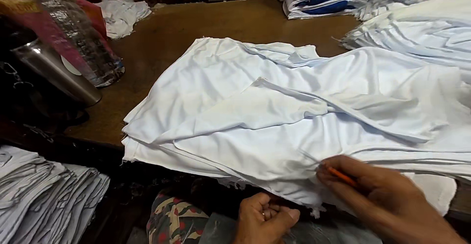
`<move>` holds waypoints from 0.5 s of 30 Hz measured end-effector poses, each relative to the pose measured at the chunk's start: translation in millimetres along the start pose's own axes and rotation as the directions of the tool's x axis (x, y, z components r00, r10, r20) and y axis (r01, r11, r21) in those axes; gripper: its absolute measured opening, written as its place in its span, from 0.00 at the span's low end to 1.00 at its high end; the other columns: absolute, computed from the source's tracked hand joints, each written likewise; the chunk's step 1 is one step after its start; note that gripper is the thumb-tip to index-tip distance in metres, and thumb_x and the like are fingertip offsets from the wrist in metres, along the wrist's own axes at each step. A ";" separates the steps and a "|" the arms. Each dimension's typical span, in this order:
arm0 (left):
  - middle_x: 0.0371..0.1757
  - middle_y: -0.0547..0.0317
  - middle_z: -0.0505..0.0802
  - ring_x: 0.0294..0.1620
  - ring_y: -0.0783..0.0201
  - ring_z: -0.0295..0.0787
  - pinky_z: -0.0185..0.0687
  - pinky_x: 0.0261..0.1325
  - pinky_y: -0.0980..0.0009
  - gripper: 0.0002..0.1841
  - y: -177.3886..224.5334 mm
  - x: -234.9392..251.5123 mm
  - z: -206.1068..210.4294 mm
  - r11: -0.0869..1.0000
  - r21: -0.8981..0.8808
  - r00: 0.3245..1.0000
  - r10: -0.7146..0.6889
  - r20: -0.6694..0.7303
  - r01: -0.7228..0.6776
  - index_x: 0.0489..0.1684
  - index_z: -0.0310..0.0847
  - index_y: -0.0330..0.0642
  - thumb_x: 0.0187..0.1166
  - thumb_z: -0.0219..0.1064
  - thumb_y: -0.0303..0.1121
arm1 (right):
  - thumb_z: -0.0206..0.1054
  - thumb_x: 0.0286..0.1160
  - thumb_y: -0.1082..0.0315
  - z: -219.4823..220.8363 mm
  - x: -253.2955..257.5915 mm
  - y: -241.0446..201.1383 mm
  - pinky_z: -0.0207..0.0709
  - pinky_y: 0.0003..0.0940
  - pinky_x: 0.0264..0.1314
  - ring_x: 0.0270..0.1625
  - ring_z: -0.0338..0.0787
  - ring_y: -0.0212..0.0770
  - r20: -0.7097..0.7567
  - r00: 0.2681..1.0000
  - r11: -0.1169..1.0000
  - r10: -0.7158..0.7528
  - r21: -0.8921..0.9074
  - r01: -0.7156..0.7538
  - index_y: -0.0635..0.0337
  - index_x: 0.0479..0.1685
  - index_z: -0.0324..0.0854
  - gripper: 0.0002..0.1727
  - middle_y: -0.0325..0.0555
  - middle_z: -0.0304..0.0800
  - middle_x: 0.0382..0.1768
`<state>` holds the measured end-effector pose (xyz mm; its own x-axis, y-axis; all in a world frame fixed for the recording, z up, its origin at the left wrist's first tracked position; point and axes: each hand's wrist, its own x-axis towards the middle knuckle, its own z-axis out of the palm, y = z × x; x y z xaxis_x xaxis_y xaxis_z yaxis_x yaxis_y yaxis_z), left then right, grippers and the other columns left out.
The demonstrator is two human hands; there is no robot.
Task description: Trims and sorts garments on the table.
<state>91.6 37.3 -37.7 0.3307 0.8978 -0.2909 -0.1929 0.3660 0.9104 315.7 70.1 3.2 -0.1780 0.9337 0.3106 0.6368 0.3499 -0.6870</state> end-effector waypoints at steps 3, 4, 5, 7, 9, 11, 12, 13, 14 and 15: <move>0.41 0.53 0.97 0.28 0.68 0.91 0.84 0.22 0.73 0.10 4.4 3.0 9.5 0.990 -0.079 0.990 -0.110 0.086 0.117 0.44 0.88 0.34 0.85 0.66 0.33 | 0.63 0.77 0.59 -12.2 20.7 -11.1 0.63 0.18 0.16 0.18 0.69 0.18 -0.182 0.983 0.998 -0.005 -0.058 -0.006 0.49 0.42 0.84 0.08 0.25 0.77 0.22; 0.41 0.52 0.97 0.29 0.66 0.93 0.85 0.22 0.72 0.11 6.4 3.9 14.4 0.980 -0.098 0.982 -0.168 0.082 0.175 0.45 0.86 0.33 0.86 0.65 0.34 | 0.61 0.77 0.59 -11.1 29.3 -7.2 0.63 0.20 0.16 0.18 0.69 0.20 -0.229 0.970 0.982 -0.085 -0.181 0.044 0.53 0.43 0.84 0.10 0.27 0.76 0.22; 0.40 0.51 0.97 0.29 0.63 0.94 0.87 0.22 0.69 0.11 8.0 3.4 19.1 0.970 -0.095 0.974 -0.218 0.062 0.223 0.49 0.83 0.32 0.85 0.66 0.33 | 0.59 0.77 0.61 -7.8 37.0 0.6 0.66 0.28 0.17 0.18 0.73 0.28 -0.228 0.960 0.947 -0.161 -0.308 0.085 0.58 0.42 0.84 0.12 0.34 0.78 0.21; 0.35 0.51 0.93 0.27 0.61 0.93 0.88 0.21 0.67 0.15 6.9 -1.6 23.6 0.967 -0.009 0.967 -0.253 0.023 0.253 0.55 0.74 0.32 0.81 0.71 0.32 | 0.56 0.73 0.64 3.7 44.3 17.7 0.71 0.46 0.16 0.18 0.81 0.45 -0.164 0.962 0.878 -0.216 -0.465 0.118 0.64 0.42 0.85 0.15 0.45 0.81 0.20; 0.28 0.54 0.91 0.22 0.63 0.90 0.86 0.20 0.68 0.12 5.0 -5.6 20.4 0.976 0.057 0.977 -0.211 0.007 0.210 0.44 0.76 0.33 0.78 0.73 0.31 | 0.56 0.72 0.63 8.0 43.4 24.0 0.70 0.46 0.16 0.19 0.81 0.45 -0.160 0.964 0.864 -0.213 -0.491 0.110 0.62 0.44 0.84 0.15 0.43 0.80 0.20; 0.29 0.53 0.94 0.22 0.66 0.90 0.84 0.19 0.71 0.06 4.1 -8.6 17.0 0.984 -0.017 0.983 -0.177 0.049 0.178 0.40 0.83 0.33 0.81 0.70 0.29 | 0.59 0.73 0.60 5.0 34.9 22.9 0.69 0.39 0.17 0.19 0.79 0.38 -0.195 0.968 0.913 -0.156 -0.402 0.066 0.58 0.46 0.84 0.14 0.37 0.80 0.21; 0.34 0.51 0.95 0.25 0.65 0.91 0.84 0.20 0.71 0.07 4.2 -7.9 16.5 0.983 -0.082 0.984 -0.160 0.075 0.166 0.46 0.86 0.31 0.82 0.68 0.27 | 0.62 0.73 0.58 2.0 29.5 21.5 0.68 0.34 0.17 0.19 0.76 0.32 -0.217 0.969 0.941 -0.120 -0.335 0.041 0.55 0.46 0.84 0.13 0.33 0.79 0.22; 0.39 0.49 0.96 0.29 0.63 0.92 0.85 0.22 0.70 0.11 5.2 -6.1 16.3 0.976 -0.136 0.982 -0.161 0.097 0.173 0.56 0.86 0.30 0.83 0.67 0.27 | 0.64 0.71 0.56 0.0 23.4 20.3 0.66 0.28 0.17 0.18 0.73 0.25 -0.235 0.969 0.967 -0.080 -0.255 0.018 0.51 0.46 0.84 0.12 0.28 0.78 0.21; 0.43 0.47 0.96 0.31 0.62 0.93 0.87 0.23 0.69 0.15 6.0 -3.5 17.0 0.965 -0.176 0.978 -0.176 0.108 0.193 0.63 0.83 0.30 0.83 0.66 0.28 | 0.65 0.71 0.54 -1.3 15.1 18.9 0.65 0.22 0.16 0.18 0.71 0.20 -0.232 0.972 0.986 -0.037 -0.169 -0.003 0.48 0.45 0.84 0.11 0.24 0.77 0.22; 0.46 0.46 0.96 0.33 0.61 0.94 0.87 0.24 0.69 0.17 6.1 -0.4 18.8 0.953 -0.212 0.975 -0.196 0.106 0.215 0.67 0.81 0.30 0.83 0.67 0.29 | 0.66 0.71 0.54 -2.4 5.1 17.4 0.66 0.19 0.17 0.19 0.72 0.18 -0.204 0.979 0.996 0.009 -0.080 -0.026 0.46 0.45 0.85 0.10 0.22 0.79 0.22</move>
<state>107.7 34.6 -26.5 0.4585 0.7772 -0.4310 -0.3089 0.5941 0.7427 327.7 80.7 -5.5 -0.0152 0.9017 0.4321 0.6989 0.3186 -0.6403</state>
